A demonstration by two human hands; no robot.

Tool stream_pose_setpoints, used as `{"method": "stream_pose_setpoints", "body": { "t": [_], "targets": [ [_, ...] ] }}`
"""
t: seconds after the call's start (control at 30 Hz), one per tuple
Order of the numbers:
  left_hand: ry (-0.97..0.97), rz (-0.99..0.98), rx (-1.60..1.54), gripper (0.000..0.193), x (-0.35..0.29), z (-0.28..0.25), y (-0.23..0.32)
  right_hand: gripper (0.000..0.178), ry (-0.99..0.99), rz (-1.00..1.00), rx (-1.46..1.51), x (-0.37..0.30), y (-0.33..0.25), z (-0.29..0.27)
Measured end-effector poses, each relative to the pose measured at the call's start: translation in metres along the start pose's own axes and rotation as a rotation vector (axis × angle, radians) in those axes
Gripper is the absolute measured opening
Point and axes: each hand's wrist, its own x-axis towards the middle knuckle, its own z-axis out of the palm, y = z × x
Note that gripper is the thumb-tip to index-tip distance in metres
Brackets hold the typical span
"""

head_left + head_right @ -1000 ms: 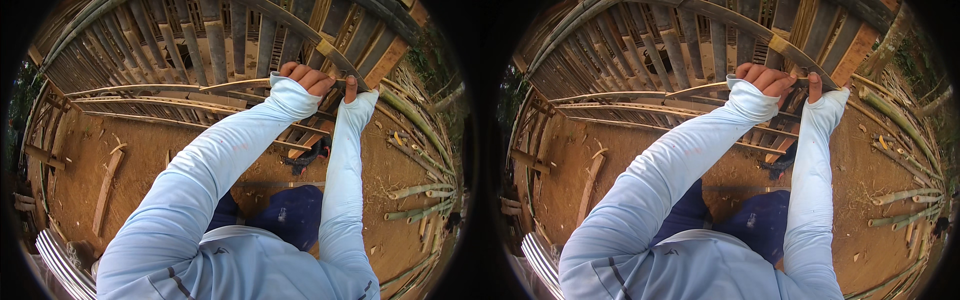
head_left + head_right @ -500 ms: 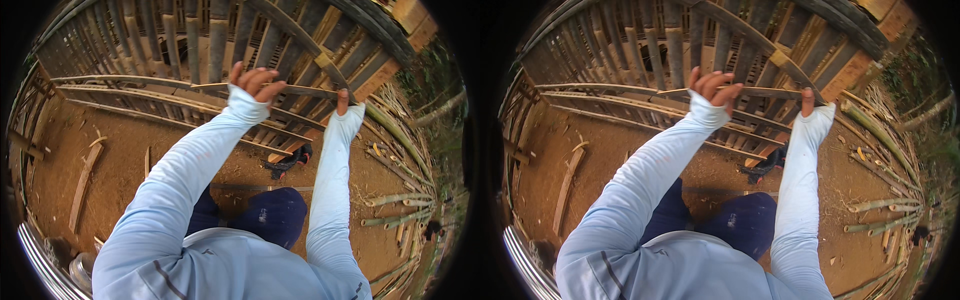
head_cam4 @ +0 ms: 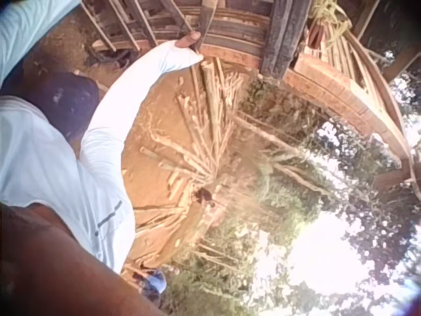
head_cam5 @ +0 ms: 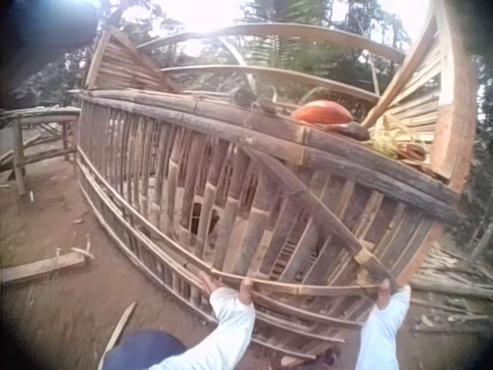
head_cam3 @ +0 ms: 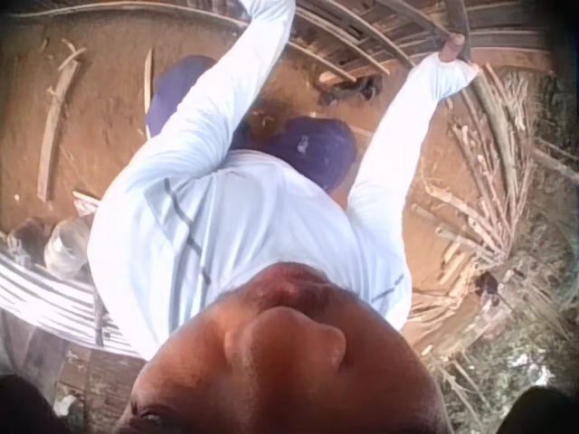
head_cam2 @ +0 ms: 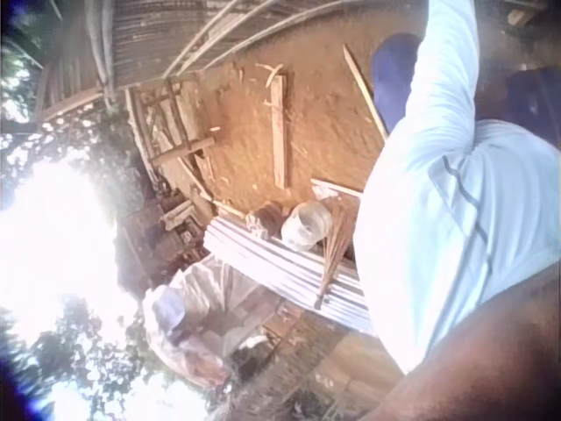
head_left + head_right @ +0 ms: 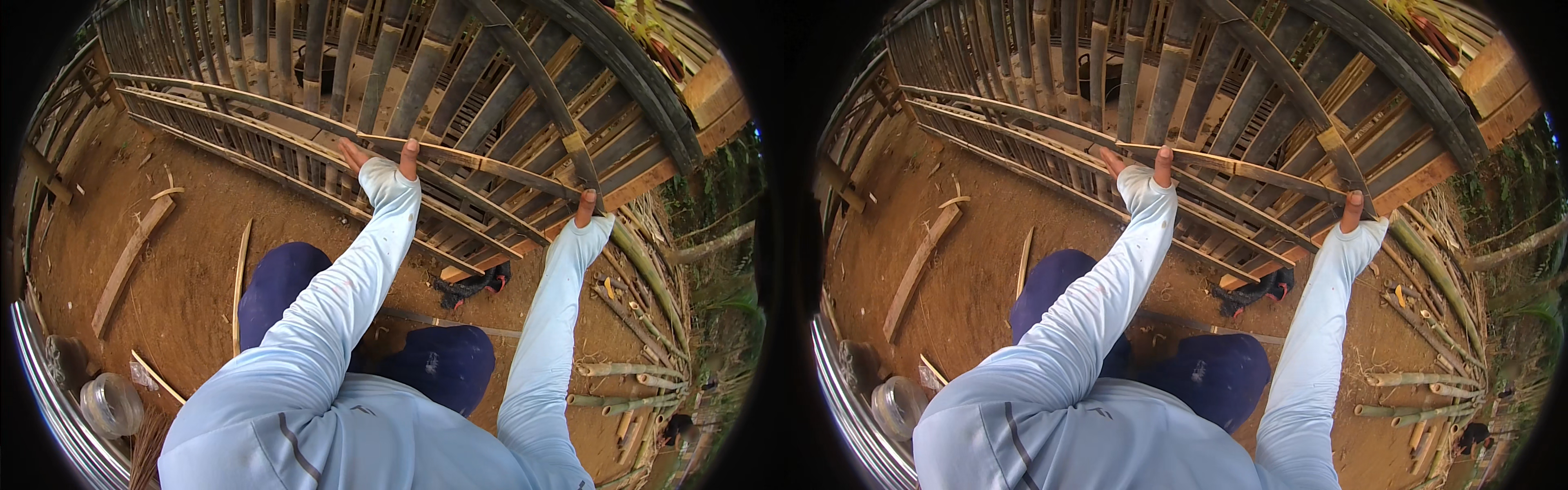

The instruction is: The person uses a machete to split a bamboo strip into thin slivers. They then weave these slivers into a bamboo frame structure, securing them with a hammer.

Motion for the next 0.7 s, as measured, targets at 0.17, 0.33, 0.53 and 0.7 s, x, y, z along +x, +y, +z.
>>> {"method": "stream_pose_setpoints", "body": {
  "t": [0.17, 0.33, 0.53, 0.7],
  "targets": [
    [-0.059, -0.293, -0.254, 0.124, 0.010, -0.001, -0.010, 0.086, -0.010, 0.033, 0.006, 0.001, 0.003, -0.001],
    [-0.226, -0.579, -0.138, 0.080, 0.014, -0.007, -0.022, 0.087, -0.039, 0.041, 0.006, -0.002, -0.001, -0.004],
    [-0.270, -0.410, 0.012, 0.081, 0.026, -0.009, -0.039, 0.083, -0.019, 0.023, -0.083, -0.003, -0.002, 0.000],
    [-0.304, -0.394, 0.105, 0.085, 0.025, -0.014, -0.027, 0.085, 0.026, -0.019, -0.187, -0.004, -0.001, 0.001]
  ]
}}
